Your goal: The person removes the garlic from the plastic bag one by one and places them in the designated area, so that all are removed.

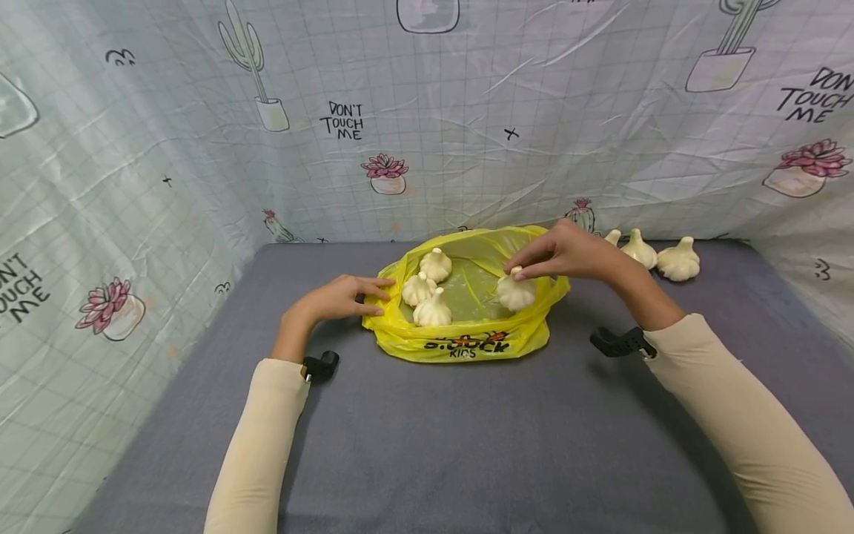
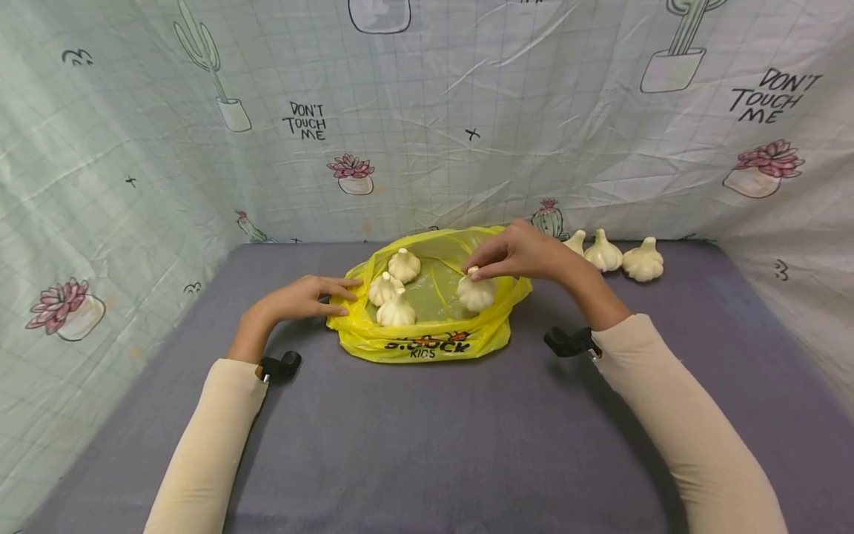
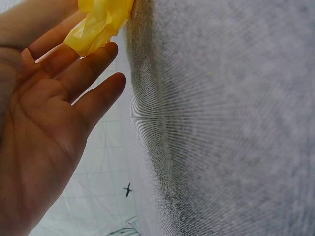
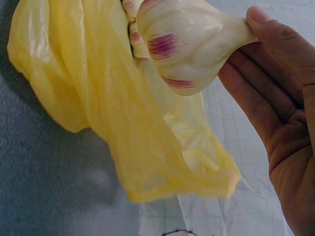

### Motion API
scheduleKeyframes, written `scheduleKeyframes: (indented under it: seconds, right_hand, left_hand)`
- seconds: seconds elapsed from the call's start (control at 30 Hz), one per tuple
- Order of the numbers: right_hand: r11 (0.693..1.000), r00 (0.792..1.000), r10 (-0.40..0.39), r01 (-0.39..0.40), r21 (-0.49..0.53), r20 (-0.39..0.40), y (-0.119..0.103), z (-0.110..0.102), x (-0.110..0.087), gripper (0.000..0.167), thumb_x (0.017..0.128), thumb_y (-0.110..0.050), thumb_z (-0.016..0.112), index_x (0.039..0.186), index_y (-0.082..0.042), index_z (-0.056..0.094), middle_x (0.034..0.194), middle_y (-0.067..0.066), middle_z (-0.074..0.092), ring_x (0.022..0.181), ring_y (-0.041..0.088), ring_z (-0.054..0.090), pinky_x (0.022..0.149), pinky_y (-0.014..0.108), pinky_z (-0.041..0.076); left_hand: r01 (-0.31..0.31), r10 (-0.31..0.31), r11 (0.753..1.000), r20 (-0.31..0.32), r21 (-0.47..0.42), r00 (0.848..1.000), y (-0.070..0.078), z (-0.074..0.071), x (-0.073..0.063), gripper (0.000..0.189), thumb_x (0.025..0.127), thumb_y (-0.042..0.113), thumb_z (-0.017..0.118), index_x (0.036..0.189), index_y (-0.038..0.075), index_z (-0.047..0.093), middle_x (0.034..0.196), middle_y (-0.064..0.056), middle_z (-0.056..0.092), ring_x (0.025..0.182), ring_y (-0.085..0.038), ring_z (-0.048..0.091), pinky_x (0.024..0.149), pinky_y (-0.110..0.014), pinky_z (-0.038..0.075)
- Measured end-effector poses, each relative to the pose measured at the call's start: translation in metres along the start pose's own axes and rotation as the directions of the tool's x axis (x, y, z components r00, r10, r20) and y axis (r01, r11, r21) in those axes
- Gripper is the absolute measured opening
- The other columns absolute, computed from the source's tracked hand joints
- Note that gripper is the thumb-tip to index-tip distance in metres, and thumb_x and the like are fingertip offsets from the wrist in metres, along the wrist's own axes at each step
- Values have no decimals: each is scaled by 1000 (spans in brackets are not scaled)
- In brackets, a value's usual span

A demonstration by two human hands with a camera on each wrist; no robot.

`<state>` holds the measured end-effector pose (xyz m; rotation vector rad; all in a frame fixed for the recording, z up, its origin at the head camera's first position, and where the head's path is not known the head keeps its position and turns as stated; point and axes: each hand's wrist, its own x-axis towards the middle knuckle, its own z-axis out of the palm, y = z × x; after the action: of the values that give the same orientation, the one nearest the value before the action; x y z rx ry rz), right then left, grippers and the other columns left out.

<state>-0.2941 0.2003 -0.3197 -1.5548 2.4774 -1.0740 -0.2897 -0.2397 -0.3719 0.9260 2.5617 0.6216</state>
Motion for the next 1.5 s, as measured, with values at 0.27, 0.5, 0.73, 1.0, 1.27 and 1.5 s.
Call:
scheduleKeyframes:
  seconds: [0.27, 0.5, 0.73, 1.0, 1.27, 1.5]
  right_hand:
    - [998, 1000, 20, -20, -58, -8, 1, -6, -13, 21, 90, -7, 77, 110, -12, 81, 100, -2, 79, 68, 16, 71, 57, 22, 50]
    - [997, 1000, 10, -11, -73, -14, 2, -13, -22, 21, 89, -6, 77, 109, -12, 81, 100, -3, 79, 68, 12, 69, 57, 21, 49]
    - [997, 998, 48, -50, -66, -35, -3, -18, -29, 20, 89, -6, 78, 108, -11, 81, 99, -5, 79, 68, 8, 67, 56, 21, 48]
    - [994, 996, 79, -82, -78, -37, -5, -22, -37, 21, 89, -7, 78, 109, -14, 82, 98, -5, 79, 68, 3, 66, 55, 22, 48]
    - [990, 994, 97, -101, -103, -40, -5, -33, -50, 21, 88, -3, 79, 107, -10, 81, 99, -3, 79, 72, 2, 67, 59, 20, 50]
    - [989, 996, 69, -76, -129, -60, -3, -37, -62, 25, 84, 1, 80, 106, -11, 82, 96, -3, 79, 63, 2, 61, 56, 18, 45]
  left_hand:
    - [12, -12, 1000, 3, 0, 1000, 0, -1, 0, 41, 98, 24, 69, 136, 8, 66, 158, -7, 44, 147, -33, 36, 114, -53, 36]
    - [13, -13, 1000, 2, 0, 1000, -1, -1, 0, 40, 99, 24, 69, 136, 8, 67, 158, -7, 44, 148, -33, 36, 114, -53, 35]
    - [16, -16, 1000, 7, -2, 1000, -3, 0, 0, 41, 99, 24, 69, 136, 8, 66, 159, -7, 44, 148, -33, 36, 113, -53, 36]
    - [18, -18, 1000, 8, -8, 1000, -4, 1, 1, 41, 99, 25, 69, 137, 9, 66, 158, -6, 44, 148, -33, 36, 111, -52, 38]
    - [34, -34, 999, 5, -10, 999, -4, 1, 2, 42, 99, 26, 68, 138, 10, 66, 158, -5, 44, 148, -31, 36, 103, -47, 42]
    - [34, -34, 999, 16, 1, 999, -1, 0, 2, 42, 100, 26, 67, 138, 9, 65, 158, -6, 44, 147, -32, 37, 106, -49, 41]
